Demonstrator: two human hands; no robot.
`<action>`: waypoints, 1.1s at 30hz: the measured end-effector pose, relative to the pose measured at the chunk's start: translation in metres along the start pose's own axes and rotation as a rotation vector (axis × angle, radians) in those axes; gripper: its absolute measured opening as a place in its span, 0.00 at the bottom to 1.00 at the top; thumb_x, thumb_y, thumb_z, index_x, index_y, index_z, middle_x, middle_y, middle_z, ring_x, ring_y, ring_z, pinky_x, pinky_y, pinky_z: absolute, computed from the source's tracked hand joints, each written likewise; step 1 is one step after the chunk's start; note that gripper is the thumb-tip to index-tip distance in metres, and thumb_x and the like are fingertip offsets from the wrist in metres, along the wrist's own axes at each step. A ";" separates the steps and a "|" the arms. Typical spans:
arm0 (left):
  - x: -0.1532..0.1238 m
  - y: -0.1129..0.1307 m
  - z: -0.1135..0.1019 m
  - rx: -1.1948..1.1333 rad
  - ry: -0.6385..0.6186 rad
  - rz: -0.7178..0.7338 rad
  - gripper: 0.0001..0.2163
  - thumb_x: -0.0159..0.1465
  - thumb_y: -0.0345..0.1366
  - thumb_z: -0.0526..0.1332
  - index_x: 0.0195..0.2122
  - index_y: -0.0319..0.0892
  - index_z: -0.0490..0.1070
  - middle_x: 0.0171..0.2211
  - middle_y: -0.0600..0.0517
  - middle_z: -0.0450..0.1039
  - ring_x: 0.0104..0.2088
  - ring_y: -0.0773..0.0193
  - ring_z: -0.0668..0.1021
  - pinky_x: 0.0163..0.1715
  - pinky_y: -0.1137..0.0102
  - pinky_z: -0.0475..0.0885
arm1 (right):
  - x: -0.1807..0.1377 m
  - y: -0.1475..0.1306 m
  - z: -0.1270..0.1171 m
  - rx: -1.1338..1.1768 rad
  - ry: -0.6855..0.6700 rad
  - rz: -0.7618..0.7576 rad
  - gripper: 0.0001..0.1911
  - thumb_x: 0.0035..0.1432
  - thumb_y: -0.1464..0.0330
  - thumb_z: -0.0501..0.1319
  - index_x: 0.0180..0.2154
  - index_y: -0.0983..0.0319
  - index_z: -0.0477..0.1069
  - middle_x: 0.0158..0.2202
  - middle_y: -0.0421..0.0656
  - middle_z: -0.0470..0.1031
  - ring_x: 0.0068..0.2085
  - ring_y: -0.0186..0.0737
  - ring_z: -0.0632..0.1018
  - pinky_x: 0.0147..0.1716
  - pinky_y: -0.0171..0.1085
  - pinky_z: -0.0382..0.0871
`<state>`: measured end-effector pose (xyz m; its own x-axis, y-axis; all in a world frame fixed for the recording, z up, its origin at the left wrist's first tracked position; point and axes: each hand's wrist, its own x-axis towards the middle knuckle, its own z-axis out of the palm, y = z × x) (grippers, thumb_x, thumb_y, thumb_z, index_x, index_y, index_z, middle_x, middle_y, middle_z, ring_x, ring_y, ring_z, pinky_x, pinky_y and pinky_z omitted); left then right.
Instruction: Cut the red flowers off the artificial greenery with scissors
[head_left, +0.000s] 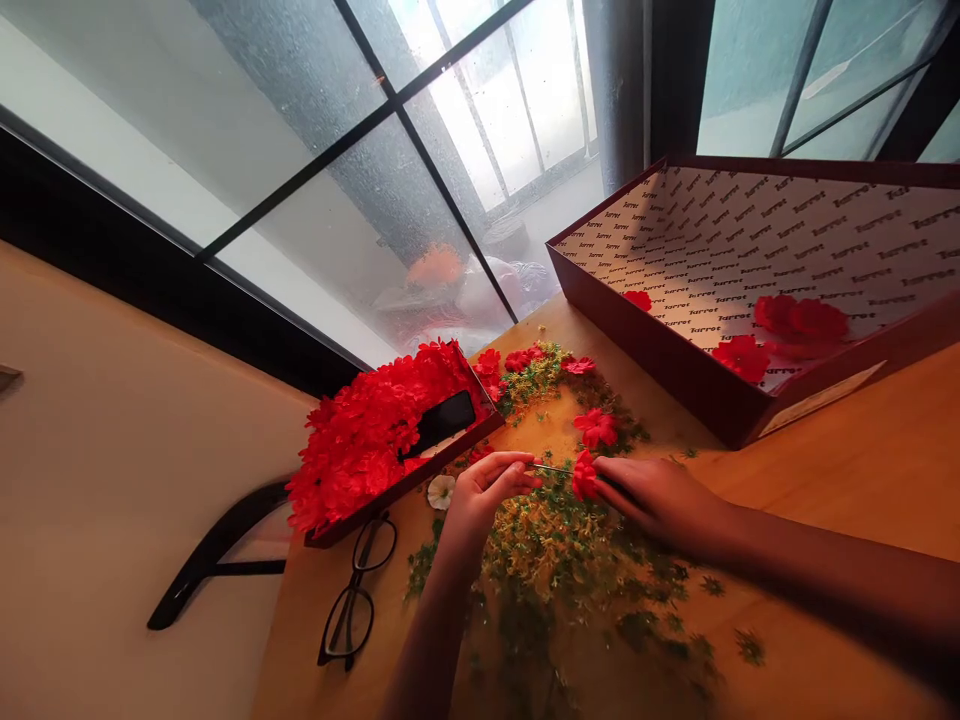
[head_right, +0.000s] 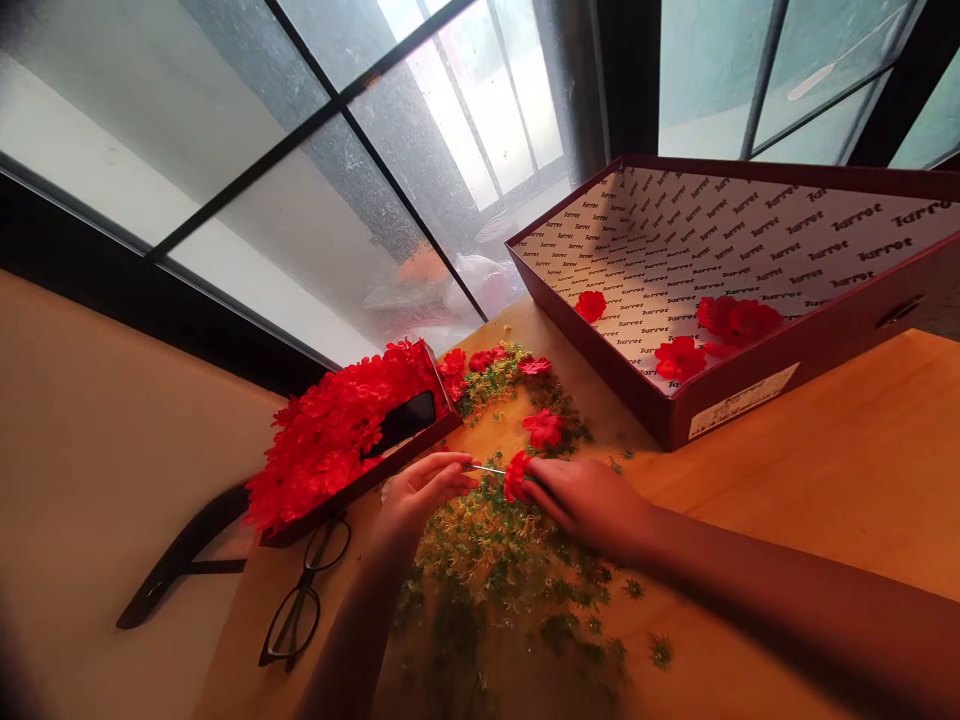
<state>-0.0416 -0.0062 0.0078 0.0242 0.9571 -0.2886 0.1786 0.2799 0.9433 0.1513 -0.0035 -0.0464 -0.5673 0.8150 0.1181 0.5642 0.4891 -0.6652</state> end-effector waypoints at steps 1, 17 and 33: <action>0.000 0.000 0.000 0.030 0.002 0.008 0.09 0.51 0.37 0.58 0.31 0.37 0.70 0.33 0.48 0.74 0.30 0.65 0.76 0.33 0.70 0.70 | 0.000 0.000 0.000 0.001 0.001 0.000 0.15 0.59 0.63 0.41 0.33 0.61 0.63 0.30 0.44 0.71 0.30 0.36 0.72 0.27 0.31 0.58; -0.004 -0.011 0.018 0.060 -0.167 0.048 0.08 0.49 0.34 0.62 0.29 0.37 0.69 0.30 0.50 0.74 0.33 0.62 0.75 0.36 0.68 0.69 | -0.002 -0.003 0.002 0.003 0.028 -0.131 0.14 0.58 0.64 0.44 0.43 0.59 0.63 0.38 0.45 0.71 0.34 0.37 0.73 0.27 0.31 0.60; -0.016 -0.003 0.018 0.324 -0.050 0.300 0.06 0.50 0.34 0.60 0.29 0.40 0.68 0.29 0.52 0.72 0.31 0.66 0.75 0.35 0.71 0.71 | 0.000 0.003 0.000 0.085 0.021 -0.154 0.15 0.58 0.64 0.45 0.42 0.59 0.65 0.39 0.46 0.68 0.38 0.38 0.71 0.33 0.33 0.63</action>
<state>-0.0247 -0.0239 0.0067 0.1680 0.9855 -0.0247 0.4552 -0.0553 0.8886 0.1529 -0.0022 -0.0478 -0.6304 0.7388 0.2382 0.4181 0.5817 -0.6977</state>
